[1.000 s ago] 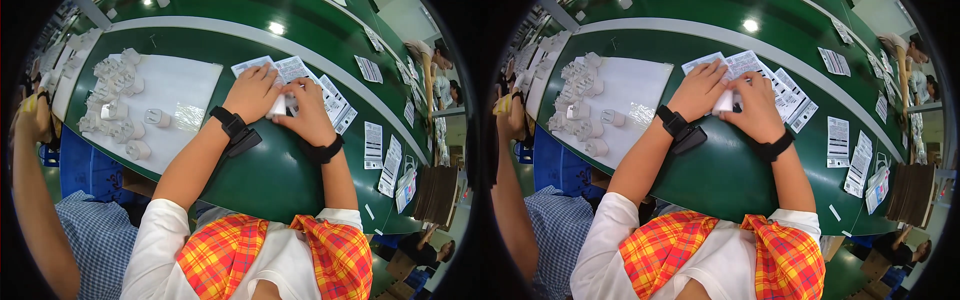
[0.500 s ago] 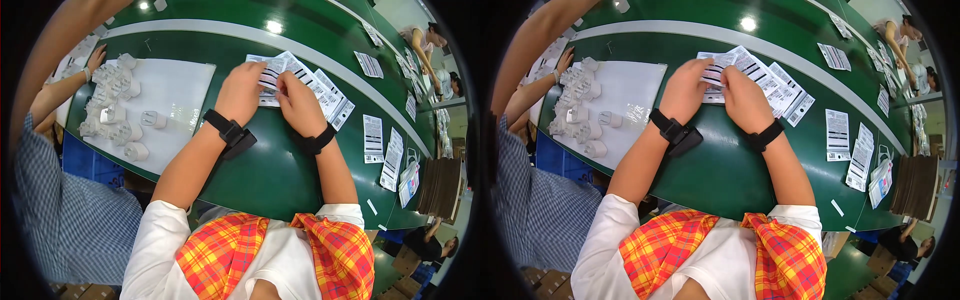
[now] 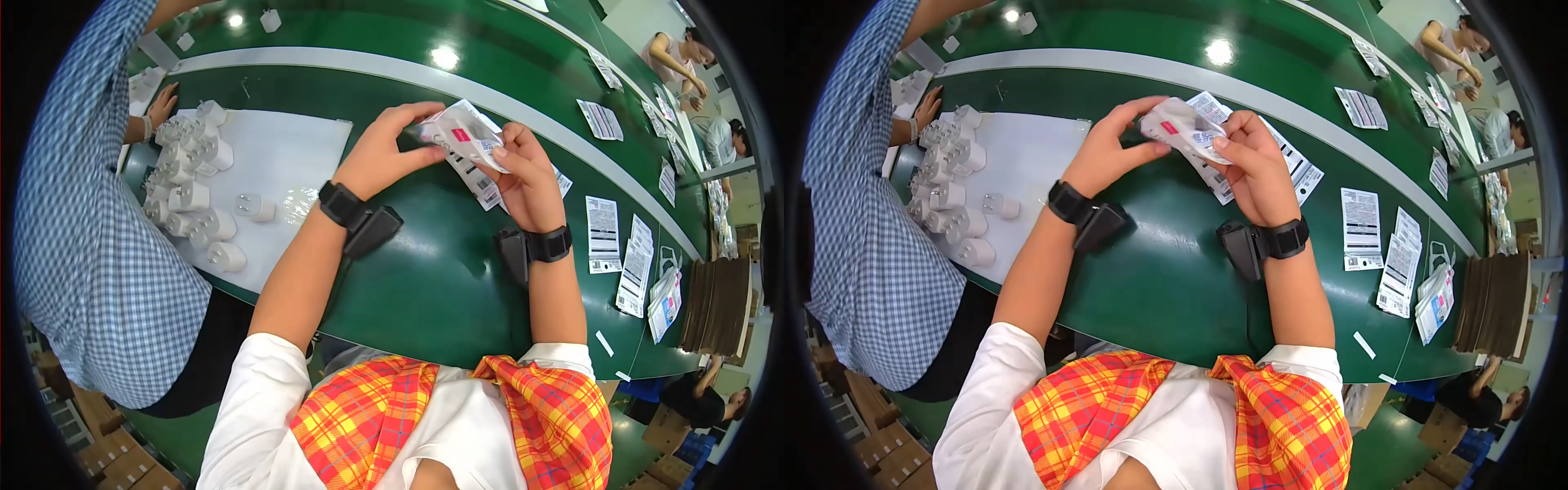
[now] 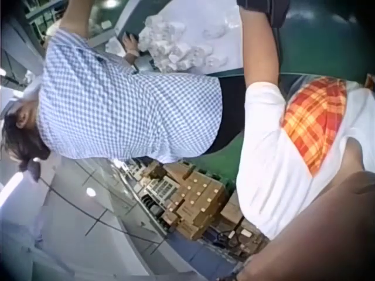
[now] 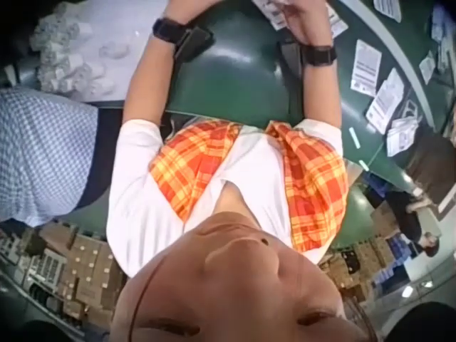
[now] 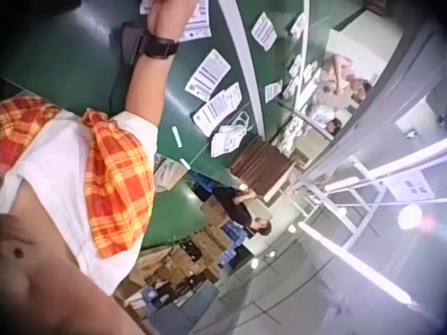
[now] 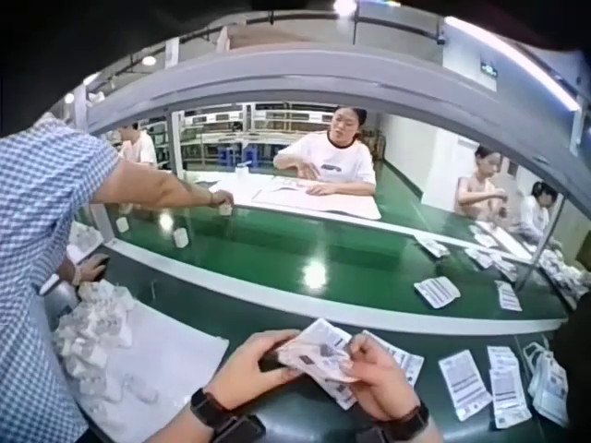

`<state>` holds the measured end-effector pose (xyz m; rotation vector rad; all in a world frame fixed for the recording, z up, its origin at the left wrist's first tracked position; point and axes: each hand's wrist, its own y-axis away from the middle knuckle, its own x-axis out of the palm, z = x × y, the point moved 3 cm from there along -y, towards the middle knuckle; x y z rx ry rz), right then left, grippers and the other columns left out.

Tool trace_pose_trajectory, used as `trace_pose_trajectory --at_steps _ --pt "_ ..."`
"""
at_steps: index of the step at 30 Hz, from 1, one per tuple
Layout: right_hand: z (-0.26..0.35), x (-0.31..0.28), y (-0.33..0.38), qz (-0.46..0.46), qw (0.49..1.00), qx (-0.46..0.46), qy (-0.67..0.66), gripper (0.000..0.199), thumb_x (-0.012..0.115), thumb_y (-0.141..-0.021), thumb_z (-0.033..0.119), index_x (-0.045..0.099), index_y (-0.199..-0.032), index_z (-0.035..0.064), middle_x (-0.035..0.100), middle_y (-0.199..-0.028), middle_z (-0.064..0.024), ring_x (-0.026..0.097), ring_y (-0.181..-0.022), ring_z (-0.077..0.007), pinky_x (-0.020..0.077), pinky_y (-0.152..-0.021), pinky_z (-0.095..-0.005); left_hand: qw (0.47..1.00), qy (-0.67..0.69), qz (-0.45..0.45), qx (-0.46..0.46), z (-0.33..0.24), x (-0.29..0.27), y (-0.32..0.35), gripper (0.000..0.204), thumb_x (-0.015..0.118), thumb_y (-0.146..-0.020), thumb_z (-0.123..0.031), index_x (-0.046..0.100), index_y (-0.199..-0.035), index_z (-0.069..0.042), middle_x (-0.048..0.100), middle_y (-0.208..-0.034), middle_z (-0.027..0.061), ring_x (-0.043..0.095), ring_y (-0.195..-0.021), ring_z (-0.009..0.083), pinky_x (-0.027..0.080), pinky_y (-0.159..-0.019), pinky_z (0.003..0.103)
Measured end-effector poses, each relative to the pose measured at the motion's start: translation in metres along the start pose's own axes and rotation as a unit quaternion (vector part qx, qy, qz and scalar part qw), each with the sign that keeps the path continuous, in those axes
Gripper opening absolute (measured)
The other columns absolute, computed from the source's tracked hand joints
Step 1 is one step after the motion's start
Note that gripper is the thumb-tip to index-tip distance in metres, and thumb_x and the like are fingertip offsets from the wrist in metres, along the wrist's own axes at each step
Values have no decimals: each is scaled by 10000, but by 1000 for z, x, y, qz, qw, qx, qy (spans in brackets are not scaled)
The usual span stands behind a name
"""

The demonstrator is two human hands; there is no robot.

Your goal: The person packages power adapters by placing each one into a plastic bag and then attaching a paper header card to the top of the bag. They repeat this process multiple times, organizing the finished products and materials on the workstation.

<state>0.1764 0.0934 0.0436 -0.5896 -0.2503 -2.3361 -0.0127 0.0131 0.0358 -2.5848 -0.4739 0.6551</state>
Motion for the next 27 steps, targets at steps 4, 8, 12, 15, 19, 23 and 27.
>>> trace_pose_trajectory --at_steps 4,8,12,15,19,23,27 --pt "5 7 3 102 993 -52 -25 319 643 -892 138 470 -1146 52 526 -1100 -56 530 -945 -141 462 -856 -274 972 183 -8 -149 18 5 4 303 659 -882 -262 667 -1048 -10 670 -888 61 612 -855 114 491 -771 279" --pt "-14 -3 2 22 948 -58 312 348 651 -921 256 531 -1151 24 590 -1007 -52 559 -809 -110 472 -717 -245 960 190 28 -205 20 21 9 321 616 -934 -289 660 -1048 7 651 -819 47 583 -790 101 471 -730 259" --pt "-27 -7 -1 -48 955 90 279 369 641 -932 347 609 -1065 4 611 -813 -18 542 -640 -74 411 -557 -220 899 322 -60 -292 7 33 11 321 579 -966 -277 654 -1024 29 633 -802 42 541 -731 97 456 -691 258" --pt "-19 5 6 -95 956 39 275 339 592 -967 333 654 -966 -1 557 -648 28 464 -524 -38 312 -464 -213 933 272 -80 -223 9 26 11 333 555 -985 -280 648 -1026 36 641 -808 42 548 -727 92 464 -697 261" --pt "-10 -12 -6 -70 964 -3 256 302 557 -992 267 652 -1016 -18 629 -777 -25 566 -619 -77 419 -573 -219 962 209 -71 -162 11 25 5 281 551 -982 -248 660 -1034 6 674 -861 67 586 -756 132 477 -706 279" --pt "-2 -31 -19 8 939 -108 326 235 569 -963 172 649 -1094 -7 689 -962 -93 655 -785 -163 494 -756 -291 992 90 -44 -80 25 27 -5 193 570 -945 -189 690 -1029 -63 699 -952 65 608 -855 196 460 -772 325" --pt "0 -63 -4 140 605 -157 768 262 619 -877 111 663 -1124 34 673 -1154 -132 666 -953 -262 474 -915 -380 988 -115 107 1 28 37 9 173 596 -891 -142 720 -1011 -134 702 -1018 22 568 -1003 237 391 -885 374"
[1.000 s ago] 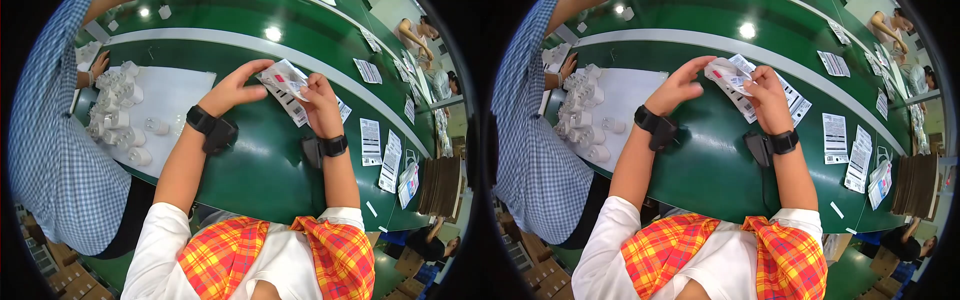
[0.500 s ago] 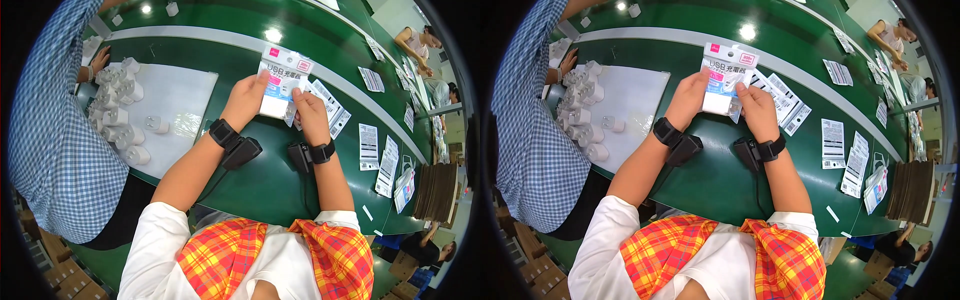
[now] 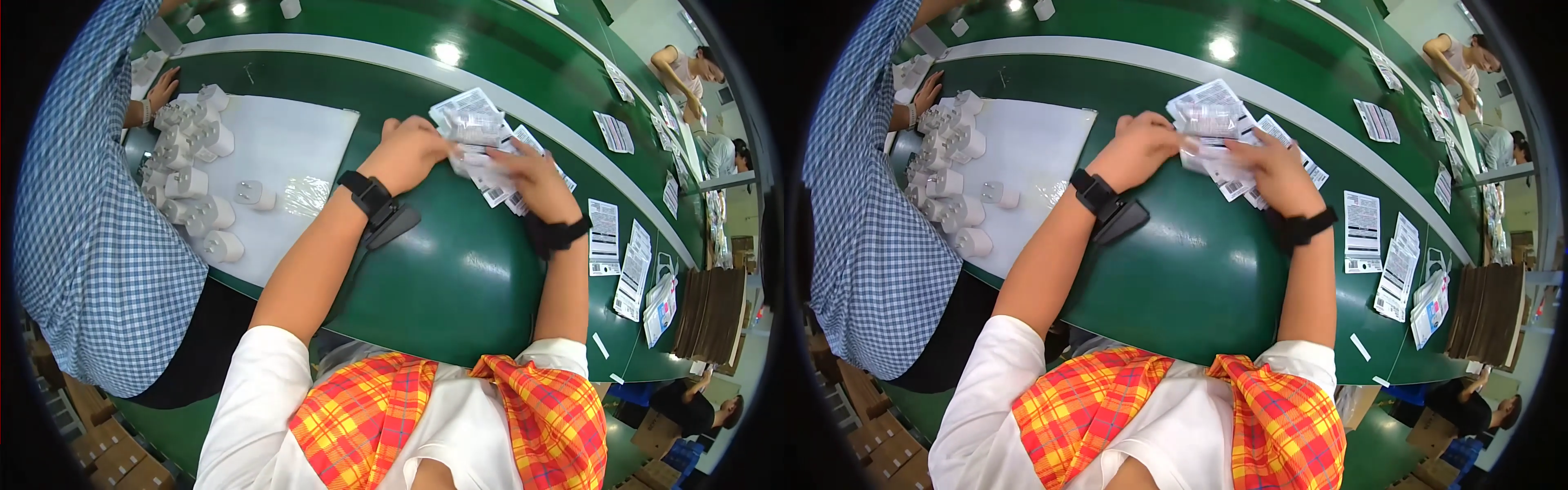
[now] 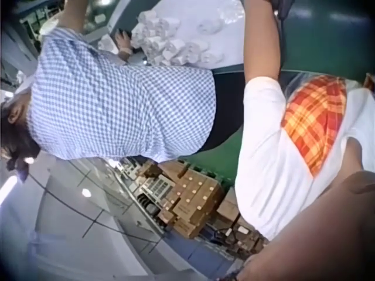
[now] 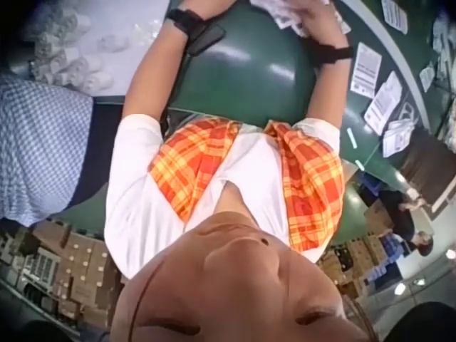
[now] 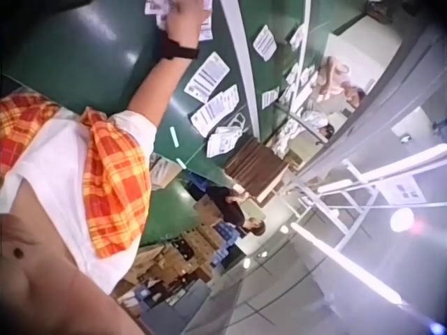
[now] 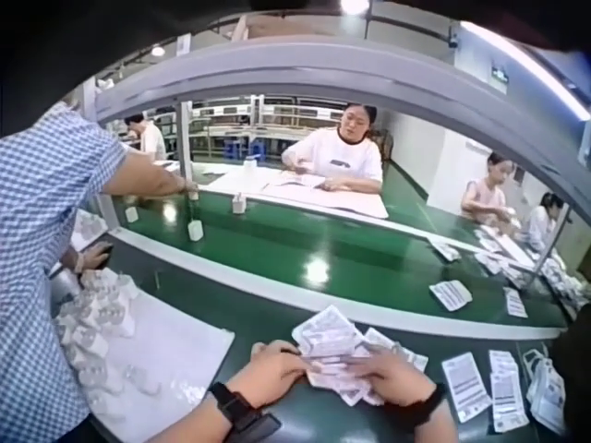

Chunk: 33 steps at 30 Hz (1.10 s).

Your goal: The person packages power adapters by placing each one into a plastic bag and then attaching a paper header card to the top of the bag. They repeat this process multiple times, organizing the finished products and materials on the workstation.

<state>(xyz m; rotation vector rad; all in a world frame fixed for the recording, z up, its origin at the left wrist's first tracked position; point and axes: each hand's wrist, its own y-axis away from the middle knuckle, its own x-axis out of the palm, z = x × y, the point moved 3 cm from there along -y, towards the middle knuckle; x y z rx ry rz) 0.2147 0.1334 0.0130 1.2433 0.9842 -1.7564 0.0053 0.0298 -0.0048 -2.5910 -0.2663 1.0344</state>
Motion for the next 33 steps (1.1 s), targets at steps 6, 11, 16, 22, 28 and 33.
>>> trace_pose_trajectory --at_steps 6,11,16,22,28,33 --pt "75 -18 -8 -39 996 -28 -72 199 645 -797 65 710 -984 48 684 -1026 -141 645 -903 -312 496 -833 -391 985 -77 149 -36 -13 -3 14 295 610 -858 -83 708 -1102 -217 630 -1245 -63 461 -1199 226 259 -1020 427" --pt "87 -2 -14 -20 992 74 -99 103 664 -778 54 701 -864 11 647 -823 -147 617 -825 -329 491 -754 -402 990 -104 91 2 -14 1 12 315 637 -845 -130 690 -1143 -219 638 -1200 -60 469 -1179 234 284 -995 424" --pt "89 2 -20 -30 990 55 -125 59 658 -781 42 666 -821 1 618 -780 -149 600 -797 -336 482 -729 -410 988 -114 101 3 -16 -2 15 340 652 -831 -138 680 -1160 -218 625 -1222 -63 475 -1179 236 285 -994 427" --pt "93 3 -26 -26 991 8 -132 41 622 -784 8 601 -818 0 602 -822 -150 586 -801 -335 467 -720 -419 988 -127 84 -3 -15 2 14 344 647 -832 -142 680 -1165 -222 629 -1216 -62 481 -1184 234 287 -996 425" --pt "76 -28 13 54 988 -49 -136 73 596 -781 -18 544 -831 -11 553 -846 -141 557 -803 -322 447 -707 -410 990 -110 85 6 -9 3 19 332 650 -821 -137 687 -1145 -193 626 -1238 -55 480 -1192 233 292 -996 425" --pt "25 -129 229 -220 862 390 -237 61 564 -903 0 534 -956 -6 531 -884 -33 511 -831 -132 414 -751 -239 994 -76 80 6 -20 -8 18 342 687 -784 -149 688 -1126 -152 638 -1234 -30 489 -1165 237 300 -996 421"
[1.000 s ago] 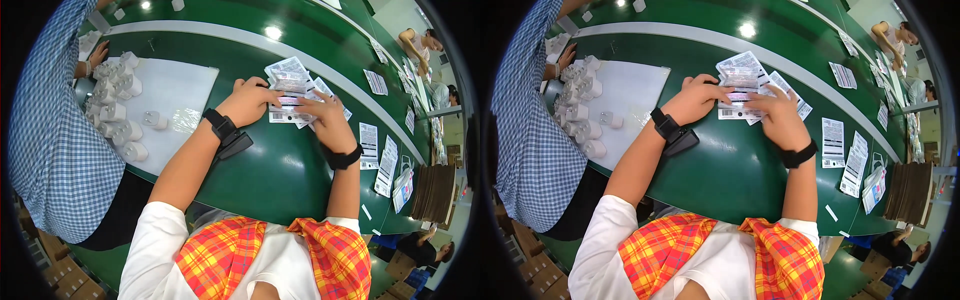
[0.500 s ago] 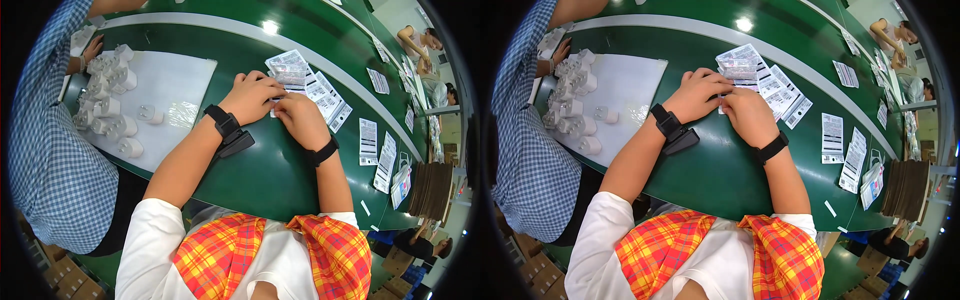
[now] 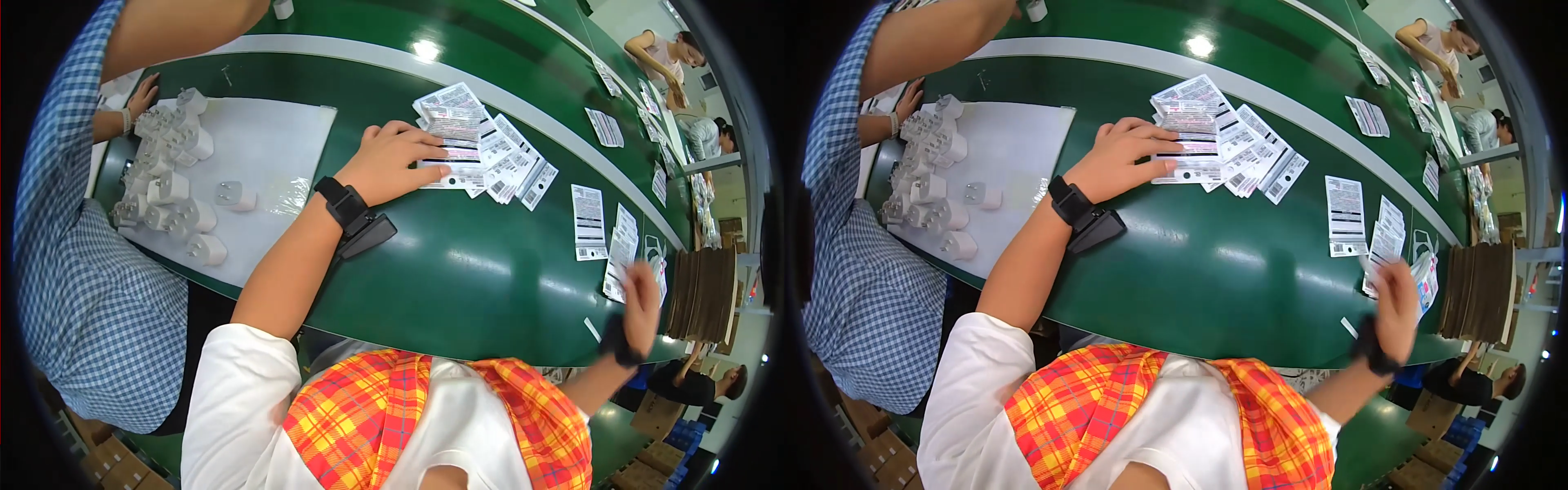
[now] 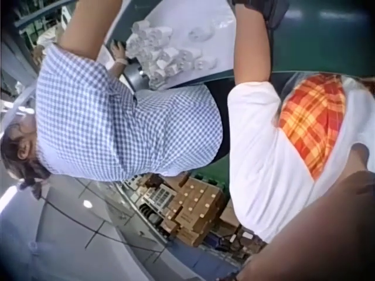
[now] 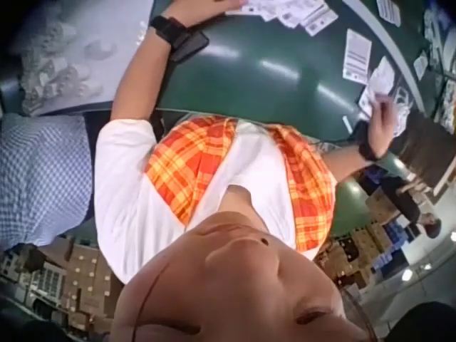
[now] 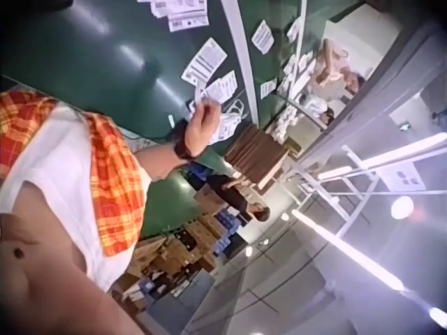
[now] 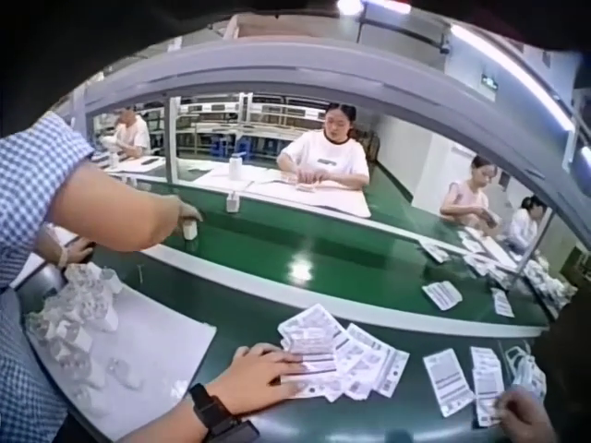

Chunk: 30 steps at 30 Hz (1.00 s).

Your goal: The person packages power adapters by placing each one into a plastic bag and then attaching a paper header card to the top of the bag. They repeat this process multiple times, organizing the finished products and materials on the workstation.

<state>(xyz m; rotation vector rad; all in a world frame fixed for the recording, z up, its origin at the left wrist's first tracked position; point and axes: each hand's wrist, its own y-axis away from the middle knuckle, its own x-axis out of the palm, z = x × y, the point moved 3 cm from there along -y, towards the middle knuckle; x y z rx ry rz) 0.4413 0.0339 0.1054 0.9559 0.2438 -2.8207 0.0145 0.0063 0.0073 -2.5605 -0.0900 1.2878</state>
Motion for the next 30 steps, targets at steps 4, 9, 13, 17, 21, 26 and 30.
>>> trace_pose_trajectory --at_steps 4,9,13,17,21,26,30 --pt "-88 -126 108 -114 986 120 -26 118 554 -931 67 552 -1042 28 513 -894 -2 460 -770 -71 372 -652 -206 999 -2 -5 -43 -4 -3 -2 342 712 -761 -161 694 -1102 -138 662 -1169 4 500 -1110 239 307 -991 415" --pt "-256 -214 245 18 842 501 200 327 638 -875 118 560 -1172 6 561 -1074 -77 530 -880 -167 444 -762 -282 999 -19 -20 -35 -8 0 -16 311 725 -749 -167 707 -1060 -153 680 -1072 26 503 -1067 247 322 -970 412" --pt "-158 -137 155 -213 897 64 381 376 605 -901 118 526 -1231 -44 537 -1231 -211 507 -1148 -338 400 -991 -413 996 -72 -41 10 -17 0 -22 313 738 -736 -177 707 -1047 -168 641 -998 28 504 -1022 251 343 -923 407" --pt "35 29 14 -65 985 -47 150 333 569 -881 40 557 -1210 -13 603 -1155 -137 553 -1139 -267 396 -1005 -353 979 -193 -71 12 -9 -6 -11 351 755 -734 -228 699 -1080 -197 582 -976 17 494 -989 247 350 -883 403" --pt "89 171 -79 289 945 -142 64 455 665 -860 225 546 -1238 0 655 -1032 -137 627 -924 -246 489 -810 -330 980 -171 -55 -83 -10 -10 3 380 772 -732 -303 695 -1097 -232 529 -981 13 481 -967 239 346 -864 403" --pt "82 242 -130 213 941 -150 216 532 723 -813 237 511 -1226 -24 637 -909 -120 616 -783 -215 492 -704 -328 990 -109 -63 -64 -1 -4 -1 388 779 -730 -363 694 -1098 -271 518 -1011 8 466 -998 236 338 -872 410" --pt "75 245 -144 293 932 -120 178 560 751 -785 225 506 -1224 -23 610 -849 -102 592 -752 -189 483 -679 -317 994 -80 -40 -69 8 -9 0 401 782 -731 -368 687 -1109 -277 512 -1036 7 460 -1019 237 333 -886 411"
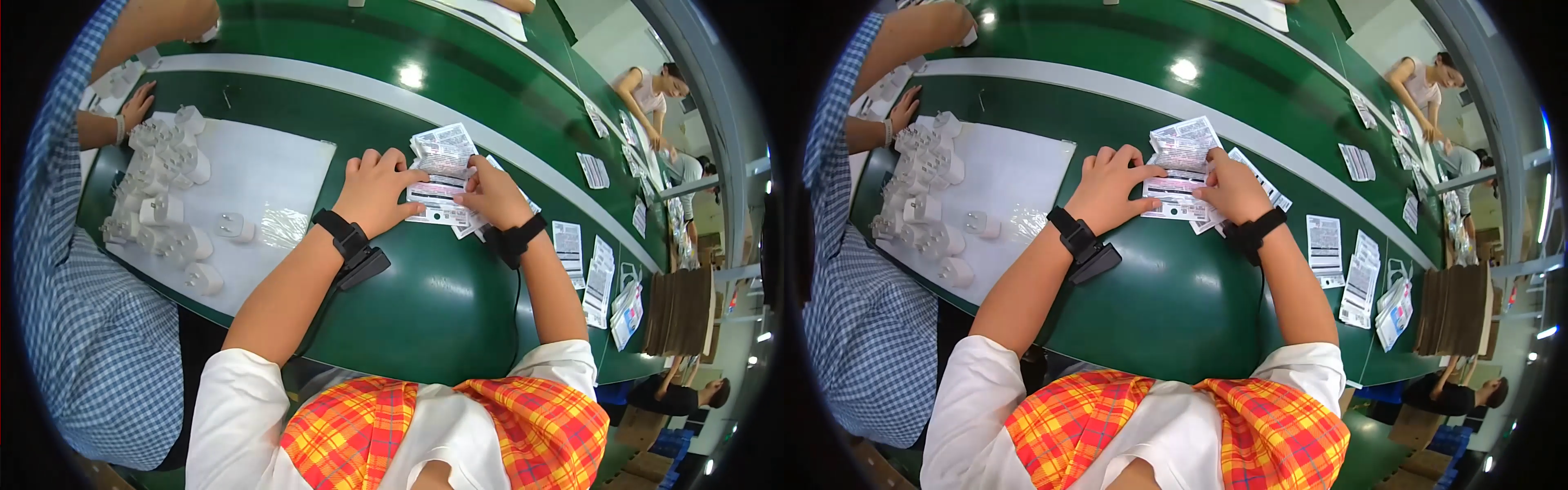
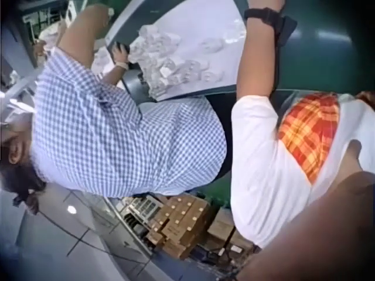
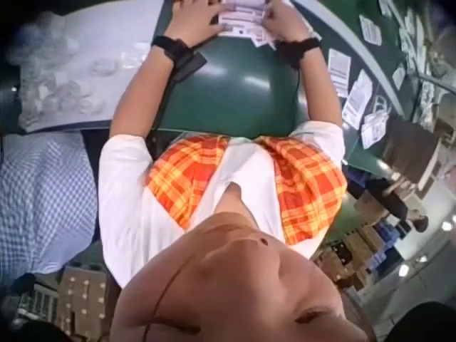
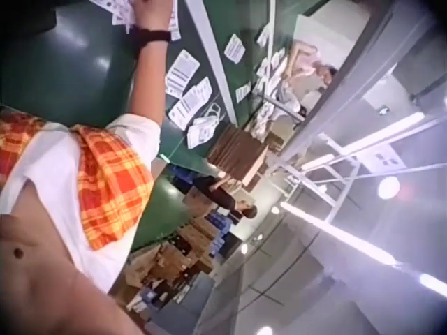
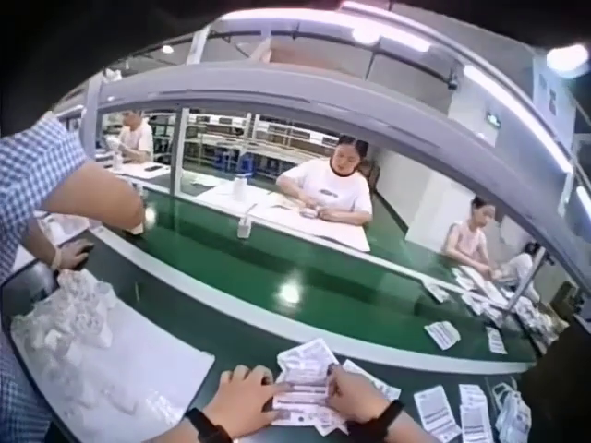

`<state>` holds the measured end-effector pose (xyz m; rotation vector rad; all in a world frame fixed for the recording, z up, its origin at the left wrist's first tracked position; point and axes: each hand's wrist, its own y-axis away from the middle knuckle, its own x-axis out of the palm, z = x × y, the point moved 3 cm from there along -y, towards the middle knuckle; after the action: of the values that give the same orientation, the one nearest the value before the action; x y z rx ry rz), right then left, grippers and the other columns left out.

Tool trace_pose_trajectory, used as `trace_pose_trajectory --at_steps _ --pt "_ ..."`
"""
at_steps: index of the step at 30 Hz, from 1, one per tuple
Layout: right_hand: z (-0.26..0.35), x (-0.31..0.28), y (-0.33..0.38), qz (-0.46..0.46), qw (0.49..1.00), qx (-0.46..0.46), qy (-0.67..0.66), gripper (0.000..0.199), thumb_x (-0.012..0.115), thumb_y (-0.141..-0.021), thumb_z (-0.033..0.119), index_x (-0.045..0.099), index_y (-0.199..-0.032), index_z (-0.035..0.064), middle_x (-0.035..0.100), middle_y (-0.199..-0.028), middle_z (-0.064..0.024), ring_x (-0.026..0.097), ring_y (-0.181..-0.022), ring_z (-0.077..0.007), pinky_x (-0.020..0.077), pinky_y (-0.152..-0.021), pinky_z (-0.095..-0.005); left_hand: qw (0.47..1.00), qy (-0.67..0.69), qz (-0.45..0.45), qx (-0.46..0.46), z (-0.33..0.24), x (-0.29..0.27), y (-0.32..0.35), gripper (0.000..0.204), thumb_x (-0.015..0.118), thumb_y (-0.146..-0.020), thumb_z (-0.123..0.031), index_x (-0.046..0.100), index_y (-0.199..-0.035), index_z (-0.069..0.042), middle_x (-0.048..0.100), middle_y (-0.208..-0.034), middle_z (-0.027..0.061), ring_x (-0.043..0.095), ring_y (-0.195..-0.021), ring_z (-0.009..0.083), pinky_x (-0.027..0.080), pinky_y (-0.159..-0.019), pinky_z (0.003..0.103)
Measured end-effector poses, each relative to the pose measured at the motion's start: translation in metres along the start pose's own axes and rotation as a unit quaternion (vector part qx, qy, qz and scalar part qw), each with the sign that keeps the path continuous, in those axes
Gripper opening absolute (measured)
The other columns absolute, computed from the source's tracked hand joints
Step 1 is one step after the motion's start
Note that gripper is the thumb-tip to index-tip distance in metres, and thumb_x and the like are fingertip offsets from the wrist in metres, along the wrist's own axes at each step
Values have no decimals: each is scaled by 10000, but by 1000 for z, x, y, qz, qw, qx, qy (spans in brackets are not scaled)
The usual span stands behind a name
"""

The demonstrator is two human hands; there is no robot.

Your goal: The person packages power adapters by placing each one into a plastic bag and then attaching a paper header card to the top of the bag. They repeat this process multiple times, organizing the finished products and materials on the workstation.

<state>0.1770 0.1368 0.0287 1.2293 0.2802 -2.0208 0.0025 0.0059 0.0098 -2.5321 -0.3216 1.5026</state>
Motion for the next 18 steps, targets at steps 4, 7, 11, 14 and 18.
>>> trace_pose_trajectory --at_steps 4,7,11,14,18 --pt "-9 -9 -10 20 999 -25 2 524 759 -781 213 530 -1188 -23 599 -818 -84 579 -739 -169 473 -665 -298 1000 19 15 3 6 3 -2 414 786 -731 -370 680 -1118 -266 515 -1052 9 457 -1036 239 330 -900 412" --pt "-6 -10 -14 1 998 -53 22 454 751 -794 210 562 -1133 -26 598 -800 -73 568 -726 -157 465 -661 -281 1000 27 9 7 9 4 -1 413 788 -732 -367 679 -1115 -257 516 -1056 9 457 -1040 240 328 -904 412" --pt "1 -18 -27 -70 993 -90 -2 333 724 -830 220 615 -1026 -26 602 -774 -60 544 -698 -139 450 -655 -259 1000 19 9 14 7 2 -3 418 753 -772 -383 658 -1150 -235 517 -1059 16 458 -1036 243 332 -901 412" --pt "-36 -40 -60 -168 975 -76 -123 278 687 -875 259 653 -951 -7 614 -771 -42 526 -673 -119 440 -629 -251 998 34 -53 -7 6 6 -4 421 699 -822 -387 626 -1199 -216 519 -1060 25 462 -1028 245 336 -898 415" --pt "-113 -94 -85 -251 946 67 -192 271 654 -907 276 663 -979 15 645 -833 -33 555 -697 -92 444 -626 -235 999 -17 -30 8 6 11 -6 412 653 -858 -370 602 -1225 -191 524 -1063 33 471 -1017 249 345 -894 416"
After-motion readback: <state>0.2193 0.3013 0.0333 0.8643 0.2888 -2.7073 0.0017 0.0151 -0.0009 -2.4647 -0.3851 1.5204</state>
